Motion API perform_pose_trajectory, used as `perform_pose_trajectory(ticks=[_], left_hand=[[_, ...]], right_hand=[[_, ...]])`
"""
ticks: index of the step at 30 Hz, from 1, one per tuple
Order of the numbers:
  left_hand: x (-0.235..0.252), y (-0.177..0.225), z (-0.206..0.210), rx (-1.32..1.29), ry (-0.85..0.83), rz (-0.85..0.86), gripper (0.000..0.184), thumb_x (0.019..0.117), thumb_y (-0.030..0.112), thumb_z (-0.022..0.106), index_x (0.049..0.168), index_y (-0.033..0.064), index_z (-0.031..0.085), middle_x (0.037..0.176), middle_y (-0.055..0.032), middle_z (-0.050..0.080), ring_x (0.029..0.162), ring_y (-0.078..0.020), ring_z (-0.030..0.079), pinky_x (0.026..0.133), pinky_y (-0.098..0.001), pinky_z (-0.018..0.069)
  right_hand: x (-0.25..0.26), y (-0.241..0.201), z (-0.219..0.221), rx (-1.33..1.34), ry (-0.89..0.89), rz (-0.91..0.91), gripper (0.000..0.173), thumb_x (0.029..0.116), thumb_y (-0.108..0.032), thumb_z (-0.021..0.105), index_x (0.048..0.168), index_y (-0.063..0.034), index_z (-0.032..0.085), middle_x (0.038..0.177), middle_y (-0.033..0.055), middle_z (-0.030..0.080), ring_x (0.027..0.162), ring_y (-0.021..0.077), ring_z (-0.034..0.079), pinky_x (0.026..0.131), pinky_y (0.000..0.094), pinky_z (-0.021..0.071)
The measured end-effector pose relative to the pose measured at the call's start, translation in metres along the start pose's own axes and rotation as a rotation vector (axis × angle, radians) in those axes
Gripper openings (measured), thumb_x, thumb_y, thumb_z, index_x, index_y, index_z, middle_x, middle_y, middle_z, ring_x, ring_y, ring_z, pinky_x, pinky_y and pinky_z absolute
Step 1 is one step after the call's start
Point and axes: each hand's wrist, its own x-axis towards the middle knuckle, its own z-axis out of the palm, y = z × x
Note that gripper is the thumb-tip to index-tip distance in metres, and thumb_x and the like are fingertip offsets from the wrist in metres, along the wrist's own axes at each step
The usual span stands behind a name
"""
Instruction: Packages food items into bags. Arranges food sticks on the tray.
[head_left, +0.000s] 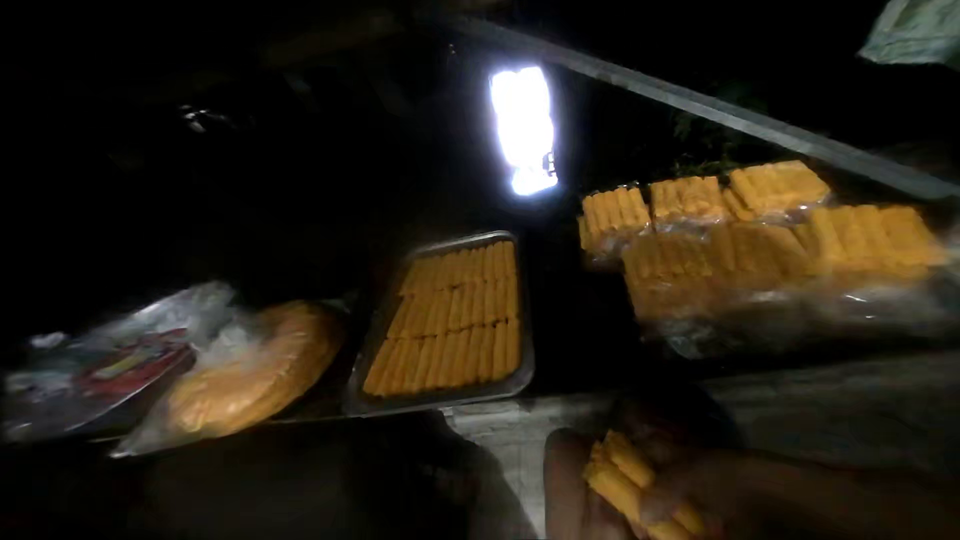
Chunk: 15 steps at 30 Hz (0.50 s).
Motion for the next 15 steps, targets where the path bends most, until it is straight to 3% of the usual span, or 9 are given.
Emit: perform_pose_trajectory(ticks=[3,4,9,11,14,15], left_hand=[[0.004,0.004,0.008,0.27,0.035,0.126,0.029,0.0875,0.001,0.066,0.114,-0.0106,0.07,0.116,-0.0264,0.069,0.104,-0.0393,0.07,0.091,-0.0521,0.0575],[0.003,0.013,0.008,0.28,0.009,0.107,0.03,0.0891,0.001,0.066,0.117,-0.0087,0.069,0.12,-0.0251,0.069,0.108,-0.0387,0.069,0.095,-0.0518,0.0561],[-0.006,0.027,0.028,0.267,-0.059,0.053,0.035,0.0921,0.005,0.065,0.126,-0.0033,0.066,0.13,-0.0229,0.065,0.106,-0.0364,0.071,0.089,-0.0517,0.0596],[-0.005,0.035,0.028,0.222,-0.083,0.008,0.038,0.0933,0.006,0.064,0.13,-0.0023,0.064,0.132,-0.022,0.064,0.108,-0.0358,0.07,0.091,-0.053,0.0584],[-0.002,0.039,0.027,0.144,-0.088,-0.007,0.042,0.095,0.008,0.064,0.136,-0.0029,0.059,0.129,-0.0235,0.064,0.111,-0.0341,0.068,0.097,-0.0501,0.0559],[0.0,0.04,0.026,0.121,-0.079,0.009,0.044,0.0938,0.006,0.065,0.137,-0.0032,0.059,0.128,-0.024,0.065,0.11,-0.0338,0.068,0.096,-0.0492,0.056]], right_hand=[[-0.019,0.039,-0.001,0.138,0.106,0.043,0.042,0.0908,-0.017,0.068,0.13,-0.0073,0.056,0.099,0.006,0.069,0.082,0.014,0.067,0.073,0.0329,0.0588],[-0.024,0.046,-0.001,0.138,0.164,0.032,0.046,0.0895,-0.015,0.071,0.132,-0.006,0.055,0.1,0.0068,0.069,0.083,0.0147,0.067,0.074,0.0338,0.0585],[-0.029,0.087,-0.015,0.026,0.29,-0.139,0.056,0.0804,-0.017,0.077,0.131,-0.0038,0.056,0.099,0.0083,0.072,0.079,0.0166,0.071,0.07,0.0359,0.0616],[-0.031,0.088,-0.012,-0.061,0.393,-0.138,0.066,0.0775,-0.014,0.08,0.136,-0.0021,0.053,0.106,0.0116,0.07,0.087,0.0187,0.071,0.076,0.0385,0.0611],[-0.027,0.1,-0.014,-0.14,0.441,-0.198,0.085,0.0733,-0.014,0.083,0.148,0.001,0.044,0.126,0.0188,0.065,0.11,0.0238,0.067,0.095,0.0435,0.0571],[-0.025,0.105,-0.015,-0.172,0.454,-0.234,0.087,0.0723,-0.014,0.083,0.148,0.0014,0.043,0.128,0.0187,0.065,0.111,0.023,0.067,0.095,0.0424,0.057]])
